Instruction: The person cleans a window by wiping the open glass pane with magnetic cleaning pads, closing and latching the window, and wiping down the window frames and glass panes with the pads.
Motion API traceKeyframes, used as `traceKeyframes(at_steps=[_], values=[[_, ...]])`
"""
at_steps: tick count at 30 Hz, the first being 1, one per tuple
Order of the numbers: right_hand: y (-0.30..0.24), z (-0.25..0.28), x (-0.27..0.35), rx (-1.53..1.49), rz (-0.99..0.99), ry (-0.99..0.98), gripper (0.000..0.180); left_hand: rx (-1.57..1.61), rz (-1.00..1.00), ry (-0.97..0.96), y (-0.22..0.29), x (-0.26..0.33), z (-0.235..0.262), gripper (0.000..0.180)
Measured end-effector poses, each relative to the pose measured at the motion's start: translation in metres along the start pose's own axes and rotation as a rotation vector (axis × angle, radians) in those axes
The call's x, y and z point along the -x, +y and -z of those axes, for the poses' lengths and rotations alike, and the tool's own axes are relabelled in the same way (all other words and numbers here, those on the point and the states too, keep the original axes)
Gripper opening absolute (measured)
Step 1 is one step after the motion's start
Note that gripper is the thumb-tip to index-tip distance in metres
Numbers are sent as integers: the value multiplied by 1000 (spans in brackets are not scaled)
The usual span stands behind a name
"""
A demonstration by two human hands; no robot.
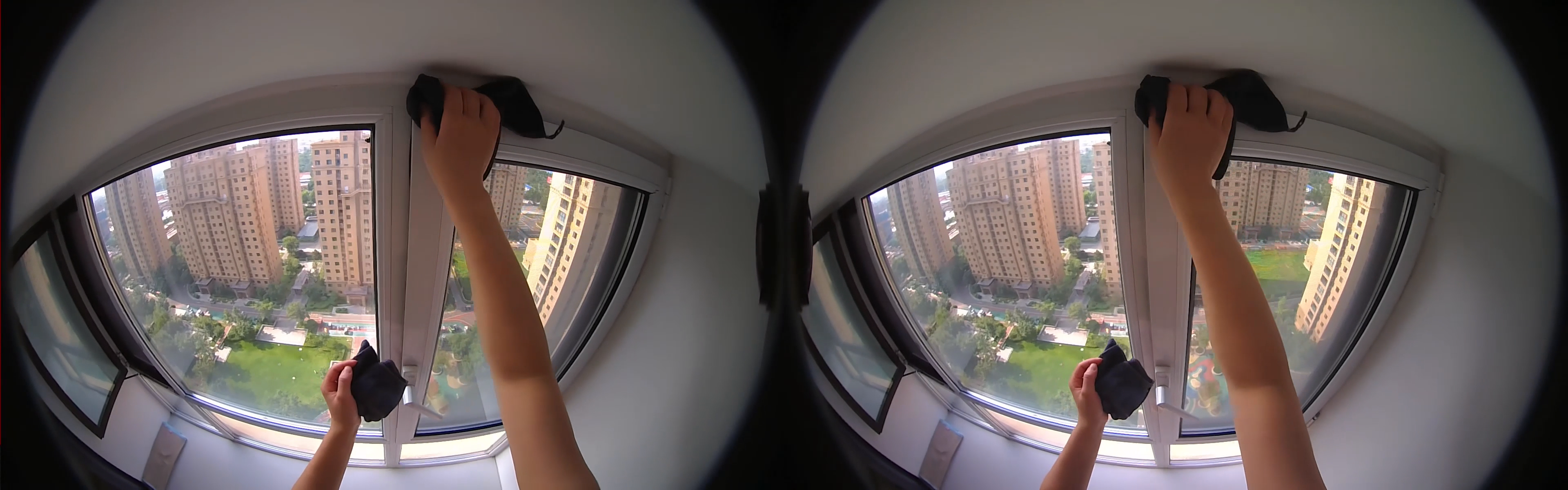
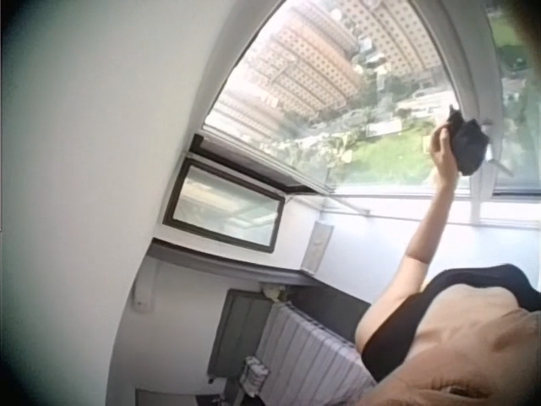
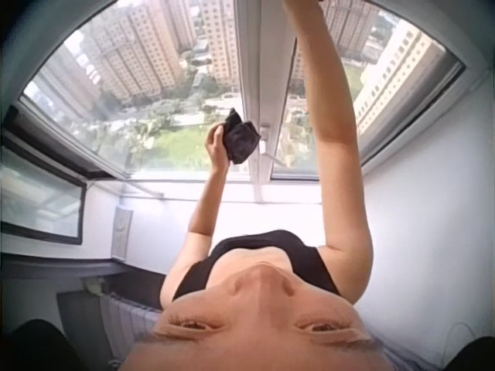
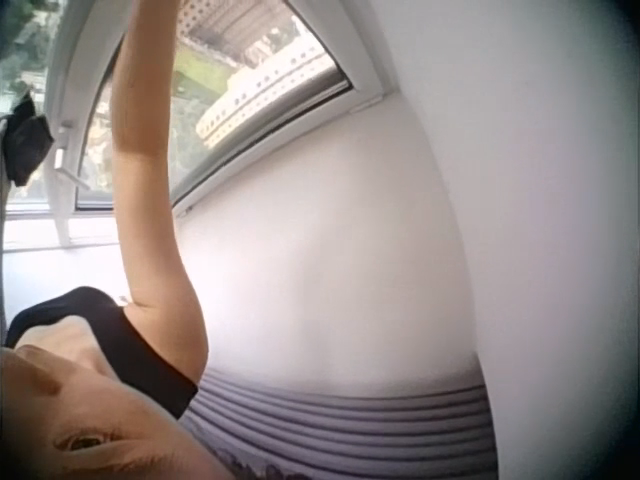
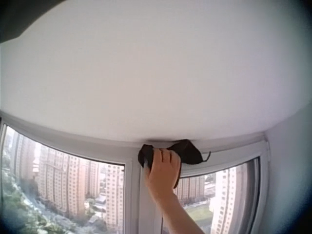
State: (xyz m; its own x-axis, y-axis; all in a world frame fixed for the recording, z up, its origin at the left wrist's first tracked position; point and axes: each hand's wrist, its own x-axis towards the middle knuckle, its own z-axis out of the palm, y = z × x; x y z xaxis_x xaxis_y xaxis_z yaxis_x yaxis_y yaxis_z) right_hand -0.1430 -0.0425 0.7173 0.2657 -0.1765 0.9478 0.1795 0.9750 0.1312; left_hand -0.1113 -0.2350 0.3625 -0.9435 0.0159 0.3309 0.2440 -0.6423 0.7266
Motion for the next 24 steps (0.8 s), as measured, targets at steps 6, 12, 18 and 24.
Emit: traceKeyframes(at_steps=[6,12,18,24], values=[[-38,2,0,-165,45,-128,36,-11,31,60,-2,4,10,16],[-44,19,35,-58,-41,-172,44,25,57,64,8,14,18,16],[-53,53,122,-141,-78,-280,46,37,102,113,11,34,39,17],[-67,97,214,-220,-135,-466,50,1,135,141,17,52,50,17]])
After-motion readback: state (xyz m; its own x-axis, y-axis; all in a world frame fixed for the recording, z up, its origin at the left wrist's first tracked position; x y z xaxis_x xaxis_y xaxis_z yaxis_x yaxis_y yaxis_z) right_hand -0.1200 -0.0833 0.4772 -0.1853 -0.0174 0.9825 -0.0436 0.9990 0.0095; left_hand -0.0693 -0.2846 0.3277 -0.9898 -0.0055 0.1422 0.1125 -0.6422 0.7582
